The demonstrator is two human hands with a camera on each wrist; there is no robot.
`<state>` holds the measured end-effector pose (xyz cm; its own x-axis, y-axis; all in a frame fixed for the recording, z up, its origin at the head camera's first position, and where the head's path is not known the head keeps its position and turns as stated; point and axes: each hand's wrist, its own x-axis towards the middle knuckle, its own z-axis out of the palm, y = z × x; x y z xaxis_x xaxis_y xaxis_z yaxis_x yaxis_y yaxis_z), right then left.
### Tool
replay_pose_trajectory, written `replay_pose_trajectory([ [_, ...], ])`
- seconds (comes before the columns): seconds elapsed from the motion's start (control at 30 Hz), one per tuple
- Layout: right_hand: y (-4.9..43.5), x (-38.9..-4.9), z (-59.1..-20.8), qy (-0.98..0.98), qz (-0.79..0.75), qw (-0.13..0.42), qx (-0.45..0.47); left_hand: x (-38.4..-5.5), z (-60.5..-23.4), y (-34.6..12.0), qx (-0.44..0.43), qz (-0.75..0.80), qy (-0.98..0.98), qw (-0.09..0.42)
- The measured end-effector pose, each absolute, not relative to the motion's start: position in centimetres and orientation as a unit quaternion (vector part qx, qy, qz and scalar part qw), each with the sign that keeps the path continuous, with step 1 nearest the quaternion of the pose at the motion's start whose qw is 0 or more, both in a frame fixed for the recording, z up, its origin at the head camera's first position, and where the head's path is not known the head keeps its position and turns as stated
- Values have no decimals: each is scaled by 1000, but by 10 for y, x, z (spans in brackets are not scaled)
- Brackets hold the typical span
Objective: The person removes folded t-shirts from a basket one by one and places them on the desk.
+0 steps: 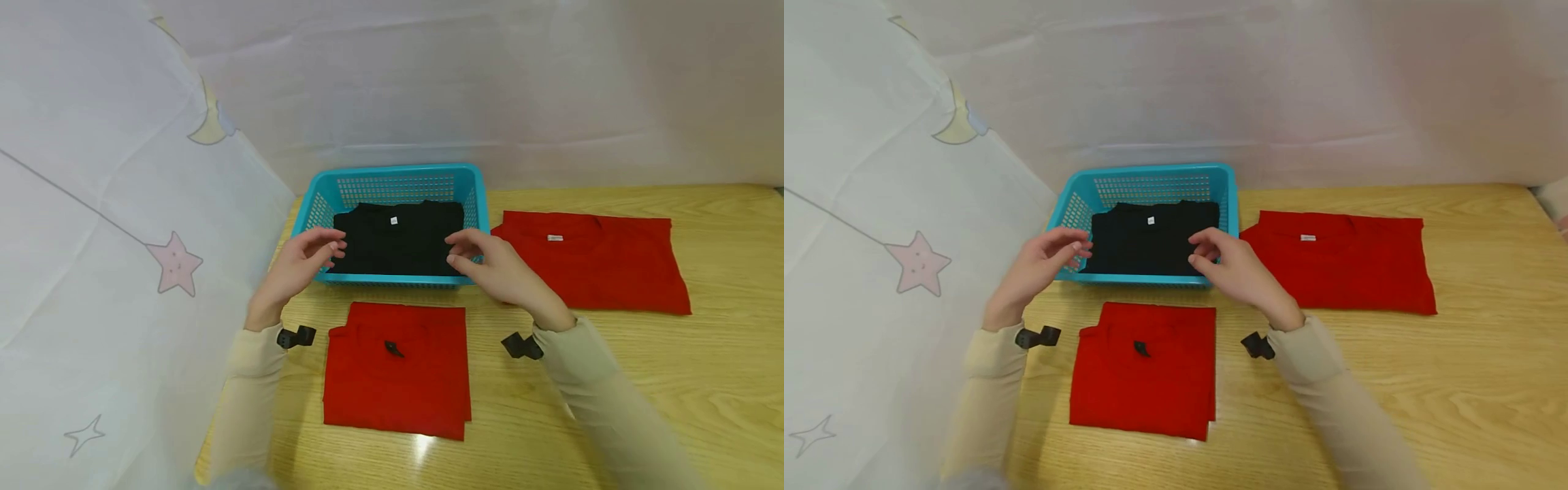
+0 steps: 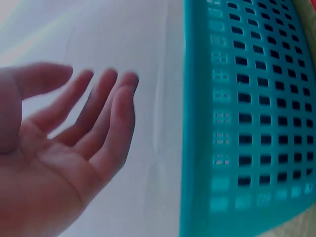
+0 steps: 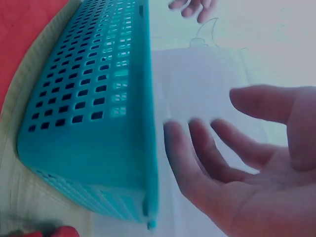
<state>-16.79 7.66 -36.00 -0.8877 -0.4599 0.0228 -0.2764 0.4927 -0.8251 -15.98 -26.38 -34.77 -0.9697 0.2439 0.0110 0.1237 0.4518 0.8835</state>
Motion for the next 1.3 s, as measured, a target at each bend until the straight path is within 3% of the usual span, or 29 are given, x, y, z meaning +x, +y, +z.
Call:
replay_pose_trajectory([
  [0.4,47,-202,-378,814,-554,152,-87,-206,-370,-236,56,494,856,-142],
  [0.6,31,-218,-390,835,-521,164,-70,-220,-387,-233,43,440,880,-173],
  [0.83,22,-230,-397,882,-430,172,-88,-227,-398,-234,-2,410,904,-123],
  [1.2,20,-241,-402,895,-376,234,-53,-235,-398,-241,-104,357,924,94],
  [1.3,18,-243,-402,889,-376,259,-41,-236,-397,-243,-127,362,914,133],
])
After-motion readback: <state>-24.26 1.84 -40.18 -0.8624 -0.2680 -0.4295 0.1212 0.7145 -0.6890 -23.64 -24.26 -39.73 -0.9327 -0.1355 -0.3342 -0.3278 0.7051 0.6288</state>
